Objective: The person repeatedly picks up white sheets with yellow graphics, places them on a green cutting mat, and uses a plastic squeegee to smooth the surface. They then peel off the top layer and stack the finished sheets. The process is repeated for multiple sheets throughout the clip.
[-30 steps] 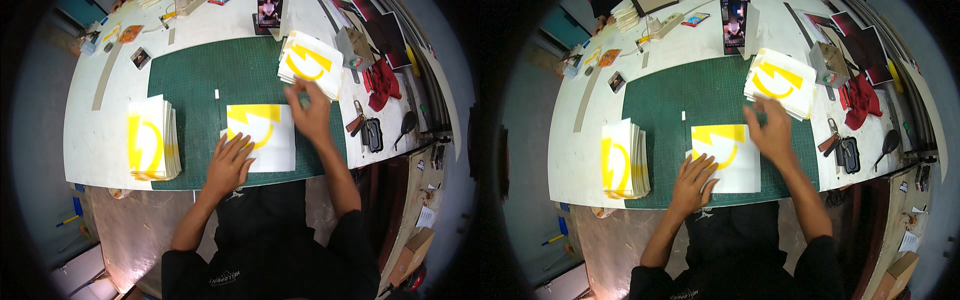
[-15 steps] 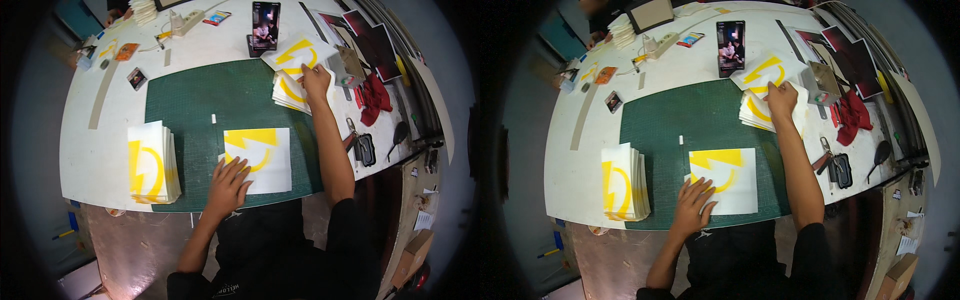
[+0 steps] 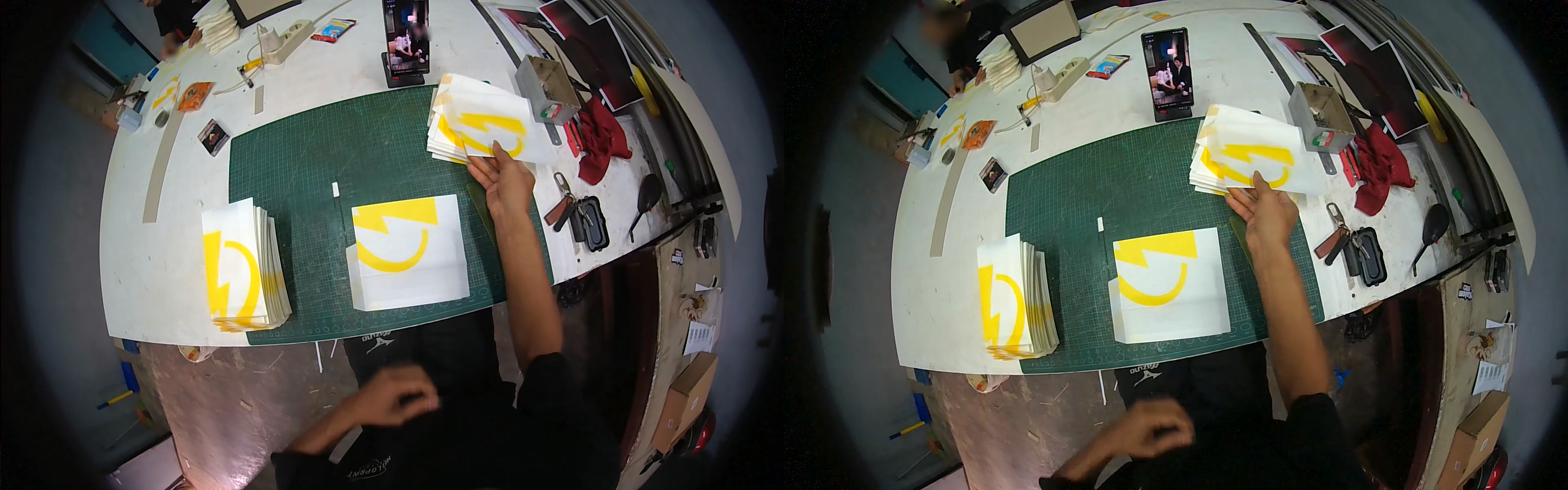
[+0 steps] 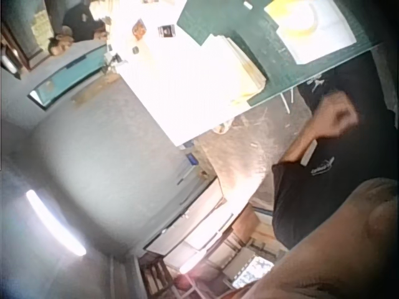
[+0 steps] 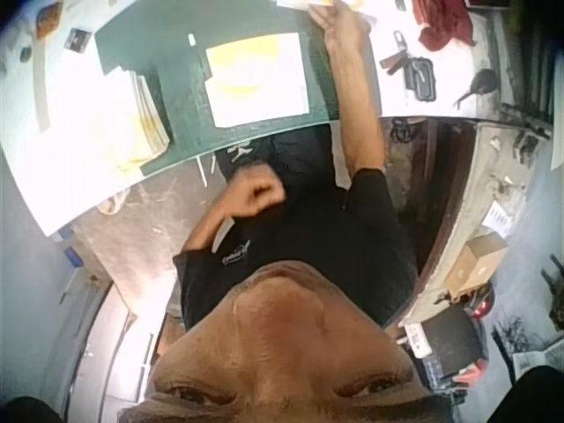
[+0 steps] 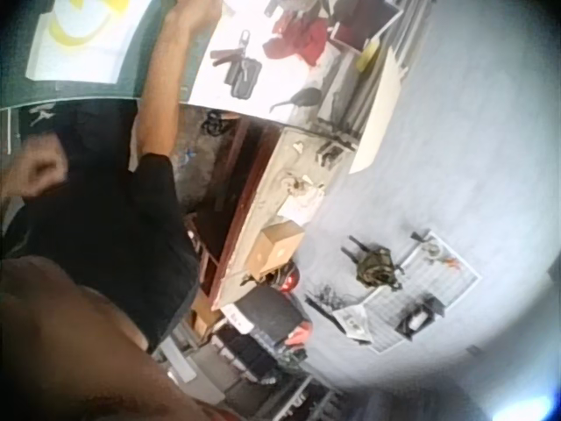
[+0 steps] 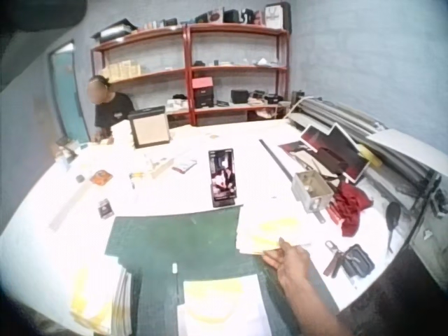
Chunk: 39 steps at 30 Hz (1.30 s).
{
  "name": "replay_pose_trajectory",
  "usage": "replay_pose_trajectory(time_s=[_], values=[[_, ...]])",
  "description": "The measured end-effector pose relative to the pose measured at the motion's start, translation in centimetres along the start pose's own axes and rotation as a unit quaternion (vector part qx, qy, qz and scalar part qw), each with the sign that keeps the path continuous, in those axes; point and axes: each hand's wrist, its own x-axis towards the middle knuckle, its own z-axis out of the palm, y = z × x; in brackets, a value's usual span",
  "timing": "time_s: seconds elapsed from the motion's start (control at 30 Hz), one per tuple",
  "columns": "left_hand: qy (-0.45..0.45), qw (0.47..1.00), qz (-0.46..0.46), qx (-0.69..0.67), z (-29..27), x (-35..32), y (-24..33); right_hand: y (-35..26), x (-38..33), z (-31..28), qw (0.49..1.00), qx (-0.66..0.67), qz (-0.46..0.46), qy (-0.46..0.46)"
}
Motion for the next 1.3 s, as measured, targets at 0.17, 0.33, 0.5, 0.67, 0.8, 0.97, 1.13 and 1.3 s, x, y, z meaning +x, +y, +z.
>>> replay_pose_trajectory(time_s=[0.17, 0.33, 0.5, 0.67, 0.8, 0.97, 1.13, 1.3], values=[[-0.157, 0.965, -0.023, -0.208, 6.1, -6.1, 0.6, 0.8, 0.4, 1.0, 0.998, 0.05, 0.005, 0.028], [-0.164, 0.972, -0.11, -0.129, 5.1, -8.5, 1.6, 0.9, 0.0, 2.1, 0.996, 0.079, 0.012, 0.027], [-0.08, 0.972, -0.03, -0.218, 5.9, -8.0, 1.8, 0.2, -2.2, 0.9, 0.999, -0.038, 0.004, -0.01], [-0.217, 0.952, -0.075, -0.202, 4.6, -8.4, -0.8, 0.5, -0.7, 0.7, 0.999, 0.017, 0.042, -0.012], [-0.198, 0.954, -0.104, -0.2, 2.1, -8.7, -0.5, 0.8, -1.1, 1.4, 0.998, 0.05, 0.046, -0.007], [0.195, 0.971, -0.096, 0.099, -1.8, -3.6, 3.3, 0.7, -8.5, -0.8, 0.965, -0.241, -0.047, -0.095], [0.344, 0.802, 0.074, 0.482, -7.3, 4.9, 0.2, -0.3, -14.4, -5.5, 0.561, -0.576, -0.477, -0.355], [0.276, 0.775, 0.057, 0.565, -7.6, 6.8, -3.6, 2.9, -14.7, -9.3, 0.547, -0.586, -0.48, -0.356]])
